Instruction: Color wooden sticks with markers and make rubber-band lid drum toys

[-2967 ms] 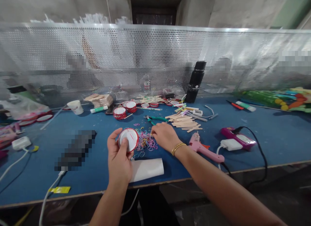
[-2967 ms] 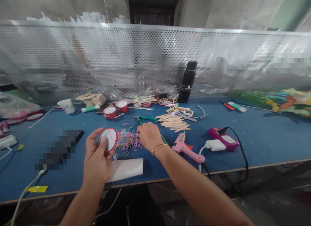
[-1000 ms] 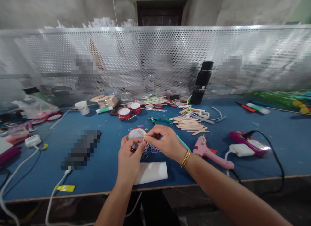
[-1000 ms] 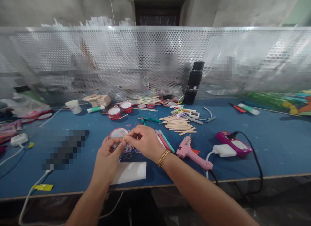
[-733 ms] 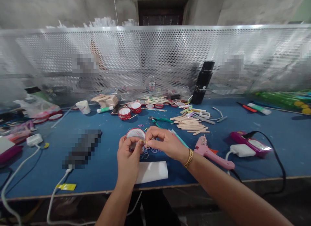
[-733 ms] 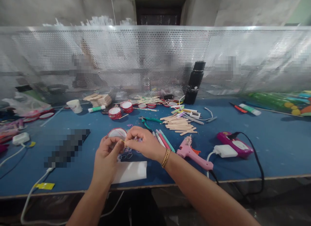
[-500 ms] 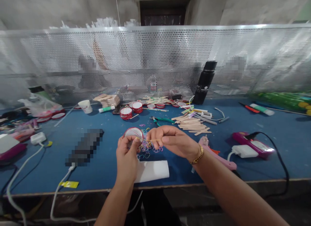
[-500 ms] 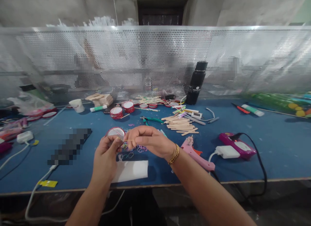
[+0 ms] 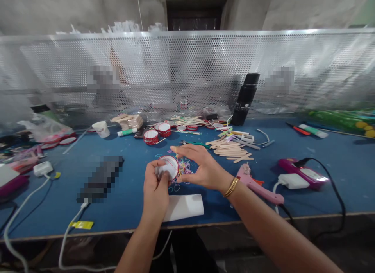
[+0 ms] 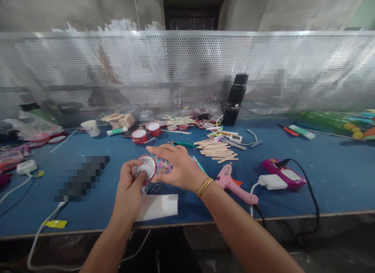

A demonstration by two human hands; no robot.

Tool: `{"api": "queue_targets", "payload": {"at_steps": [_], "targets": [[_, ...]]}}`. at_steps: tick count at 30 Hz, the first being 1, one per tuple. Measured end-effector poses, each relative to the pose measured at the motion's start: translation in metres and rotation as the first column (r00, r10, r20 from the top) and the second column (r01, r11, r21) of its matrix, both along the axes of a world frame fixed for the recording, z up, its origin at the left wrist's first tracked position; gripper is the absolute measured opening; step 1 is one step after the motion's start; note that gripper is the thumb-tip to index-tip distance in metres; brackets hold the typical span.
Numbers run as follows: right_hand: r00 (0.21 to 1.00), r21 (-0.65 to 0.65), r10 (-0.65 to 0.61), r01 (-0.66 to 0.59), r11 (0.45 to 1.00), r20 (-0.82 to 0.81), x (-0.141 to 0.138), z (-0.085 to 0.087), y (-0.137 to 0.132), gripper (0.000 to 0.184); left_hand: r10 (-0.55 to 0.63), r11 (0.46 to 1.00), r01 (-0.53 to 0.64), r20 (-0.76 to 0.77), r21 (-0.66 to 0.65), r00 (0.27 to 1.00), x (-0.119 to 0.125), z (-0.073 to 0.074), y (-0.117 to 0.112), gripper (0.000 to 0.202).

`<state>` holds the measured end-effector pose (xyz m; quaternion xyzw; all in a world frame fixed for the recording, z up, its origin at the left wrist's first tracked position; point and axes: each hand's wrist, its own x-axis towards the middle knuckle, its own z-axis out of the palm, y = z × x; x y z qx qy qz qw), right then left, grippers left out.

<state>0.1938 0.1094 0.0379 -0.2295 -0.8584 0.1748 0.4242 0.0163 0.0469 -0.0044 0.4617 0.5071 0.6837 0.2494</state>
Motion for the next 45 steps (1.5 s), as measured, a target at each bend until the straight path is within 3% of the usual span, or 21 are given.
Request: {"api": "queue_targets", "payload": {"at_steps": [2,5,11,26,30,45], "targets": [[0.988,0.063,-0.077,0.069,0.996,0.136,-0.001,0.0,-0.001,0.089,-0.046,0.999,0.046,-0.008,-0.021,0.999,0.0,-0.001,0.0,0.042],[0.971,0.067,-0.115,0.103,0.992,0.211,-0.003,-0.003,-0.002,0.1,-0.065,0.997,0.067,0.029,-0.049,0.997,0.001,0.0,0.001,0.067],[0.967,0.026,-0.091,0.087,0.996,0.236,-0.008,-0.007,-0.005,0.098,-0.098,0.993,0.101,0.042,-0.063,0.994,0.004,0.004,0.003,0.045],[0.979,0.014,-0.089,0.088,0.996,0.184,-0.013,-0.008,-0.009,0.084,-0.173,0.983,0.172,-0.012,-0.066,0.985,0.002,0.005,0.0,0.037],[0.98,-0.001,-0.091,0.093,0.996,0.178,-0.015,-0.008,-0.011,0.082,-0.214,0.976,0.215,0.023,-0.041,0.976,0.001,0.004,-0.001,0.032],[0.992,-0.114,-0.074,0.085,0.99,0.104,-0.018,-0.012,-0.011,0.088,-0.188,0.981,0.192,0.227,0.004,0.956,0.0,0.001,-0.002,0.039]]}}
